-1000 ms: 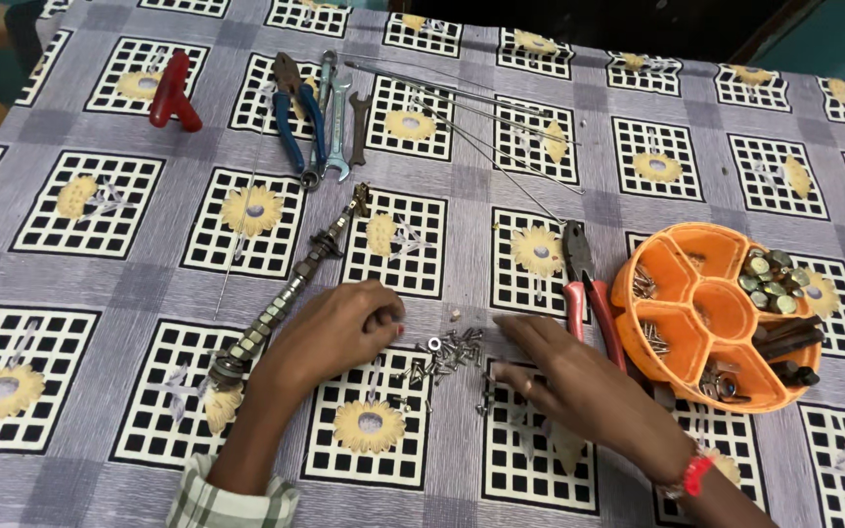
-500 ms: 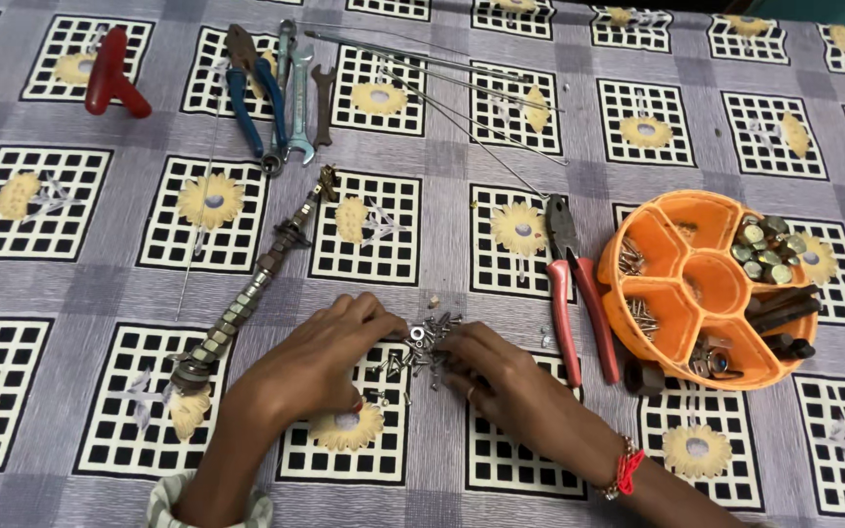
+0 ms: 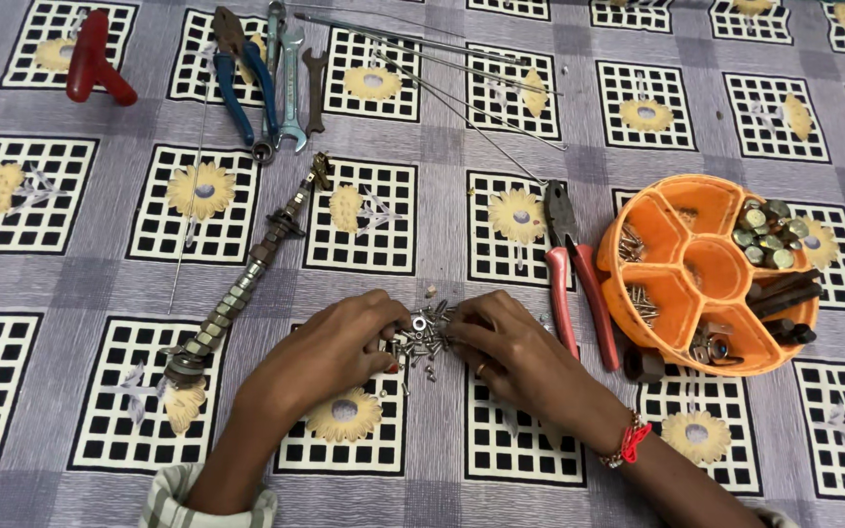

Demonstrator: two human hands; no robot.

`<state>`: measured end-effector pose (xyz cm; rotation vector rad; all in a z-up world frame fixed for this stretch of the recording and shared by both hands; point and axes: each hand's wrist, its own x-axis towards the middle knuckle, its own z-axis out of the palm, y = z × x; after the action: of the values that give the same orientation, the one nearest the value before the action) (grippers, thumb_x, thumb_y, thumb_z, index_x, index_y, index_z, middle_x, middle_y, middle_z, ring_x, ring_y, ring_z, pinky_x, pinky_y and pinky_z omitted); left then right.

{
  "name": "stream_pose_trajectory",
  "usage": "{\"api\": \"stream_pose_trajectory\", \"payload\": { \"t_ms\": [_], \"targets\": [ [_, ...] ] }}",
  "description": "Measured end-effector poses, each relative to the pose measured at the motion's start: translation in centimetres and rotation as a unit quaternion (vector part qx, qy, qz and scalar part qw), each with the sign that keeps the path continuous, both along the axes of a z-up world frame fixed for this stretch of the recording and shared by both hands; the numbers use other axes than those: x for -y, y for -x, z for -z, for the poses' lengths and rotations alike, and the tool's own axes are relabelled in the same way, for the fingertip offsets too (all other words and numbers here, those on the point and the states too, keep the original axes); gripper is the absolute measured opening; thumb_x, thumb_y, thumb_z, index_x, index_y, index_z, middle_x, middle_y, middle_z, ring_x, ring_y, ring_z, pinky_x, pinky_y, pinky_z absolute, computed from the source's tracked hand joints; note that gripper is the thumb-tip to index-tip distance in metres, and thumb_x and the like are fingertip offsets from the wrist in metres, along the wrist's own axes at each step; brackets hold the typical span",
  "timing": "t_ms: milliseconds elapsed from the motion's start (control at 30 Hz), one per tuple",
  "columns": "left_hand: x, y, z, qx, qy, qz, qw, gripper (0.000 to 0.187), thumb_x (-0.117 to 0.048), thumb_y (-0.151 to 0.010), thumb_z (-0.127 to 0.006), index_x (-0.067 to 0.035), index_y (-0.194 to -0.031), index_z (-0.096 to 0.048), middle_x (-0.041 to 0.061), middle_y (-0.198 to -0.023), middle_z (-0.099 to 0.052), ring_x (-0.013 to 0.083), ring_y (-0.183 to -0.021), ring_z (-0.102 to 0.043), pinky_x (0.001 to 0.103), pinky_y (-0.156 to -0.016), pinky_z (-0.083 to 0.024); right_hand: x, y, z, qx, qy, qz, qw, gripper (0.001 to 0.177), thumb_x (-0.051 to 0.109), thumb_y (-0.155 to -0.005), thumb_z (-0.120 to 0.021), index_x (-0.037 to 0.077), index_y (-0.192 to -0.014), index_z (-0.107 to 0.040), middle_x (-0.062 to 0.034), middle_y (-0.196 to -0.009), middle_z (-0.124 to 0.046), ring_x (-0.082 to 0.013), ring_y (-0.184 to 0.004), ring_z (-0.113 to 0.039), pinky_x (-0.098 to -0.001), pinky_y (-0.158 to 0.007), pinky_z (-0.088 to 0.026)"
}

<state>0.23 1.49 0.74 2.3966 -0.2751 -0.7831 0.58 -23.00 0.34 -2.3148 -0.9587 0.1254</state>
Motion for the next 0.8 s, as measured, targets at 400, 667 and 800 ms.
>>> {"api": "stream_pose_trajectory", "payload": {
  "t_ms": [400, 667, 800],
  "targets": [
    [1.0, -0.2, -1.0, -0.034, 0.047, -0.014, 0.998, 0.028, -0.021, -0.093, -0.066, -0.008, -0.117, -0.068, 0.008, -0.101, -0.068, 0.0218, -0.083, -0.068, 0.037, -0.078, -0.06, 0.9, -0.3, -0.5, -0.079, 0.047, 0.028, 0.995, 0.026, 0.012, -0.084, -0.075, 0.005, -0.11, -0.077, -0.0082, -0.106, -0.07, -0.0216, -0.101, -0.065, -0.0346, -0.088, -0.056],
    [0.7, -0.2, -0.4, 0.061, 0.071, -0.001, 0.996, 0.018, -0.011, -0.092, -0.062, -0.004, -0.101, -0.076, 0.008, -0.097, -0.073, 0.0221, -0.086, -0.071, 0.038, -0.085, -0.057, 0.2, 0.1, -0.1, 0.043, 0.007, 0.018, 0.999, 0.02, 0.014, -0.087, -0.075, 0.0, -0.101, -0.075, -0.0092, -0.097, -0.067, -0.0256, -0.092, -0.064, -0.0393, -0.083, -0.054],
    [1.2, -0.2, -1.6, 0.05, 0.058, -0.006, 0.997, 0.018, -0.014, -0.092, -0.064, -0.006, -0.103, -0.075, 0.008, -0.097, -0.071, 0.0229, -0.086, -0.071, 0.038, -0.084, -0.057, 0.0, 0.3, 0.3, 0.059, 0.004, 0.014, 0.998, 0.02, 0.011, -0.084, -0.076, -0.001, -0.1, -0.074, -0.0092, -0.097, -0.067, -0.0254, -0.092, -0.064, -0.0392, -0.081, -0.054]
  ]
}}
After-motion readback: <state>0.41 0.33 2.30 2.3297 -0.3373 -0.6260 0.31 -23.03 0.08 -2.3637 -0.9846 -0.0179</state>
